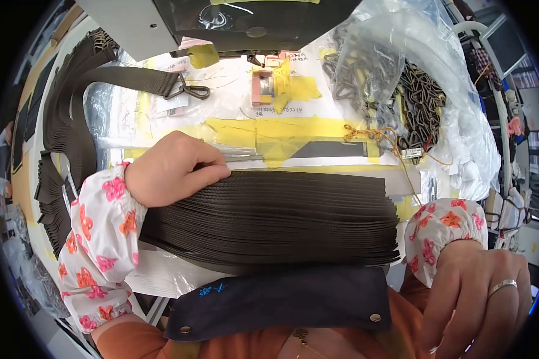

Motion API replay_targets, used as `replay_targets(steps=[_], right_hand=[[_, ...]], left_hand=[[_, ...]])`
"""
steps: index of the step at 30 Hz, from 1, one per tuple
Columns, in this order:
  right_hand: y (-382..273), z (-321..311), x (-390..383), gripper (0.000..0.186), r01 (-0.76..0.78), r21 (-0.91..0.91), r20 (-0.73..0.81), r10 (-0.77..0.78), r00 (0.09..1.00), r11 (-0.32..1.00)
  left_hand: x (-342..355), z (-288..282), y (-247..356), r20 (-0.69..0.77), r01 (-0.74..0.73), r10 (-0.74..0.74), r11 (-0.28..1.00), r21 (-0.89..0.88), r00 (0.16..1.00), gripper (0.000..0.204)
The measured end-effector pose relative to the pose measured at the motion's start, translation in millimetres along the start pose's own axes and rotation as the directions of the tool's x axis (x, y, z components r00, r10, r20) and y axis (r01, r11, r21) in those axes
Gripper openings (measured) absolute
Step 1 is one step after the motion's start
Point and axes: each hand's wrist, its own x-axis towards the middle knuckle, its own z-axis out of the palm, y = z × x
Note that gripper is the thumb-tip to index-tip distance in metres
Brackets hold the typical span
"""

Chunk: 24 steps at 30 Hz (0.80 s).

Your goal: Attaching metal buckles to straps using a sewing machine.

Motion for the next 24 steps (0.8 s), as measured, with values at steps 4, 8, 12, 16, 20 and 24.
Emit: replay_targets(steps=[4,8,12,16,20,24], right_hand=[[14.3,9.2,19.6,0.008,0.036,0.212,0.024,-0.042,0.999,0.977],[17.9,15.2,32.9,0.010,0.068,0.409,0.034,-0.090,0.995,0.910],[29.0,15.4,49.2,0.013,0.081,0.537,0.041,-0.122,0.992,0.840],[114.5,-3.9,28.3,0.027,-0.375,-0.778,-0.274,0.265,0.925,0.504],[125.1,-15.0,25.1,0.030,-0.706,-0.577,-0.165,0.788,0.593,0.410],[139.3,-9.5,11.2,0.021,-0.498,-0.734,-0.196,0.558,0.806,0.462]], left_hand=[[3.7,-5.5,-1.7,0.118,0.153,-0.143,0.985,-0.082,0.983,0.014],[1.7,-1.1,-4.5,0.089,0.072,-0.068,0.996,-0.046,0.994,0.014],[2.7,6.8,-1.4,-0.072,-0.089,0.101,0.986,0.143,0.992,0.016],[-1.6,4.0,-0.7,-0.210,-0.067,0.122,0.966,0.252,0.970,0.020],[1.1,-24.9,-32.3,-0.327,0.034,0.074,0.950,0.312,0.942,0.018],[9.9,-68.6,-79.7,-0.416,0.268,-0.116,0.906,0.327,0.902,0.018]])
